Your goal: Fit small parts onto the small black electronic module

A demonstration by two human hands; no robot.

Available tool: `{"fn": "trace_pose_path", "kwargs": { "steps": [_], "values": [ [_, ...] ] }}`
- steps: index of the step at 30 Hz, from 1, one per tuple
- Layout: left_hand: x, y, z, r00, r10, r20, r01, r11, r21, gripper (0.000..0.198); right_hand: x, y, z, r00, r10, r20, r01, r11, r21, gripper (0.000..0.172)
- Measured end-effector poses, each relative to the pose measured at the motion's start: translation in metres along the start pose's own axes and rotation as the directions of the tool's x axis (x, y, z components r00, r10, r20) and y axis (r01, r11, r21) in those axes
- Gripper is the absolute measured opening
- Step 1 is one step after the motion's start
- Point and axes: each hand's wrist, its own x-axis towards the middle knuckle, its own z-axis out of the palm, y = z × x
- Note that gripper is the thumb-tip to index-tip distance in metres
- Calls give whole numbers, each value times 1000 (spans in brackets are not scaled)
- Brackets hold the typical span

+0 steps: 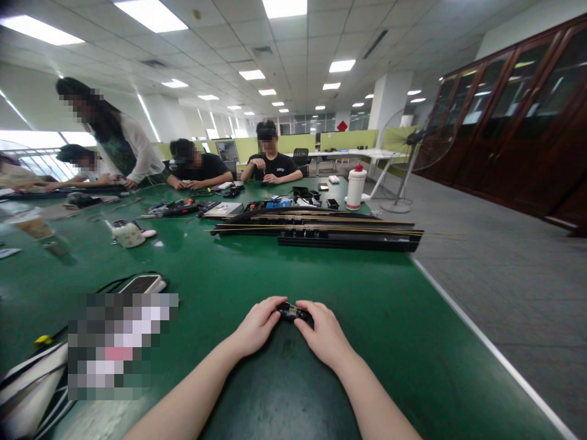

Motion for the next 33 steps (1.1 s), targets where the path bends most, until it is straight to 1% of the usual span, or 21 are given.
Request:
{"fn": "trace_pose_path", "kwargs": {
  "steps": [5,18,26,33],
  "values": [
    [0,-1,1,1000,-4,-5,4,1000,7,34,0,0,0,1000,-4,15,4,999,-37,33],
    [0,0,0,1000,-15,-3,15,1000,-1,34,-1,-1,-1,1000,-11,12,11,1000,-6,33],
    [1,3,-2,1000,-21,-1,21,1000,4,34,-1,-1,-1,1000,-4,9,4,1000,-10,33],
    [1,2,-1,1000,-24,-2,24,1000,-7,34,-1,-4,-1,1000,4,17,-3,1000,-19,33]
  ]
}}
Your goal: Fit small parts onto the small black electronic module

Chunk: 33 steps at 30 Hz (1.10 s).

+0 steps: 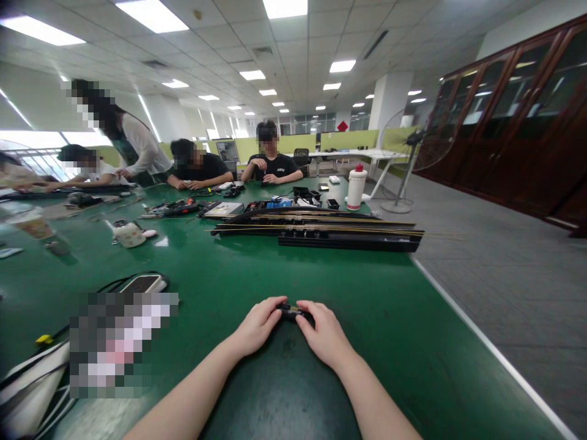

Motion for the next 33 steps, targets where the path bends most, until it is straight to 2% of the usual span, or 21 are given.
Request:
{"fn": "trace_pose_path", "kwargs": {
  "steps": [12,17,23,28,33],
  "values": [
    [-1,0,0,1000,17,-1,-17,1000,8,35,0,0,0,1000,-31,-4,31,999,-12,34],
    [-3,2,-1,999,33,2,-33,999,-16,43,1,0,0,996,-91,-9,92,996,5,28],
    [-4,1,-2,999,40,14,-40,999,-10,53,1,0,0,997,-71,-5,71,997,8,23],
    [-3,5,-3,999,43,27,-44,999,19,45,1,-2,-1,998,-60,-7,60,998,8,21],
    [-3,6,-5,998,59,17,-60,998,24,41,2,0,-1,999,-29,-45,34,994,103,21]
  ]
}}
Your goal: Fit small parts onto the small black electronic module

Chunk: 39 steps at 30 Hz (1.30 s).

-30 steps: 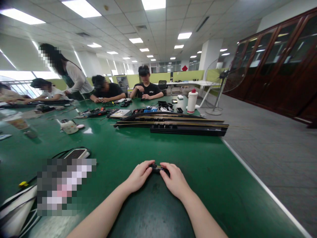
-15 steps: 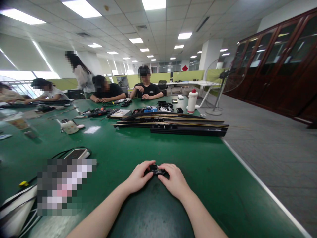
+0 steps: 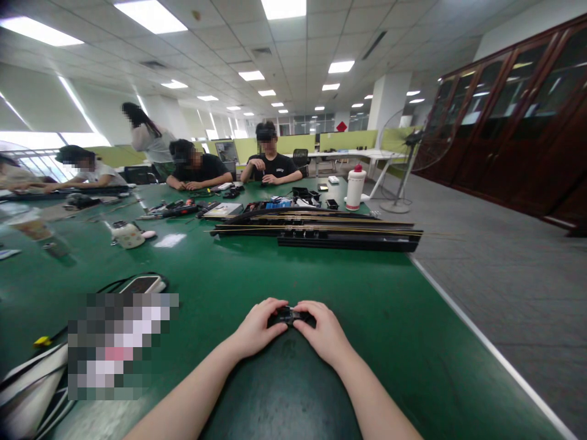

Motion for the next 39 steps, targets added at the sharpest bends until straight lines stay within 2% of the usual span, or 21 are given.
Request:
{"fn": "trace_pose_path", "kwargs": {
  "steps": [5,12,23,30,39],
  "values": [
    [0,0,-1,1000,-24,15,24,1000,5,42,2,3,-2,996,89,-30,-86,992,92,23],
    [0,1,-1,999,-37,23,37,999,4,43,5,7,-3,990,131,-58,-111,958,265,25],
    [0,2,-1,1000,-25,13,25,1000,0,43,8,7,-8,959,265,-102,-174,833,526,43],
    [0,2,-1,999,-32,20,32,999,-4,43,8,11,-10,940,310,-142,-176,798,576,48],
    [0,3,-2,999,-28,16,28,1000,-4,42,9,19,-10,925,345,-161,-140,702,698,41]
  ]
}}
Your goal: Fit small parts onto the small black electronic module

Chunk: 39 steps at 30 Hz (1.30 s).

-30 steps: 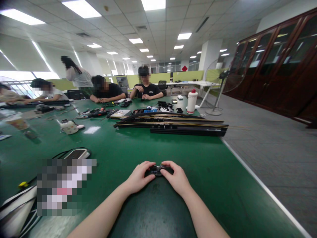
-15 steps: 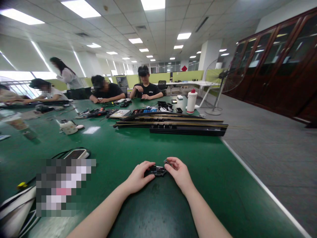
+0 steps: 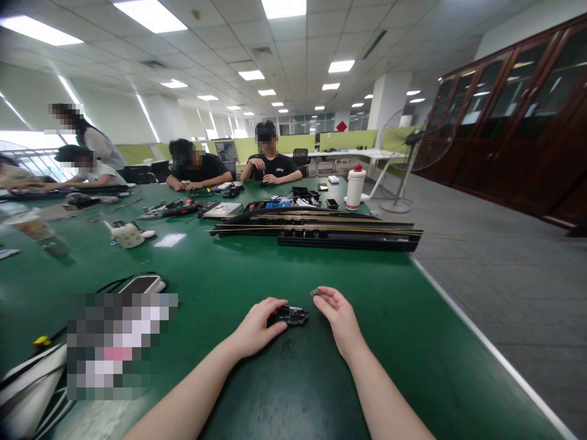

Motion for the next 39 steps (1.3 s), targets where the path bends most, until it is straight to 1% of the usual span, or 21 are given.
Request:
{"fn": "trace_pose_path", "kwargs": {
  "steps": [5,16,23,30,34,37,39],
  "values": [
    [0,0,0,1000,4,-3,-4,1000,7,43,1,-2,0,999,40,-27,-38,997,69,41],
    [-1,0,0,1000,12,-5,-12,1000,11,42,-2,-10,3,995,89,-55,-77,979,187,38],
    [0,-2,1,1000,19,-11,-19,1000,18,42,-1,-9,3,993,103,-55,-89,972,216,37],
    [0,-3,2,1000,11,-10,-11,1000,15,43,0,-4,1,996,77,-44,-70,985,157,41],
    [1,-2,2,1000,9,-4,-9,1000,12,42,0,-3,1,998,49,-37,-46,997,69,43],
    [1,-1,1,1000,14,-3,-14,1000,10,42,-1,-3,3,1000,29,1,-29,999,-35,43],
    [1,-1,1,1000,17,-4,-17,1000,9,42,-2,-2,4,998,24,58,-18,995,-97,42]
  ]
}}
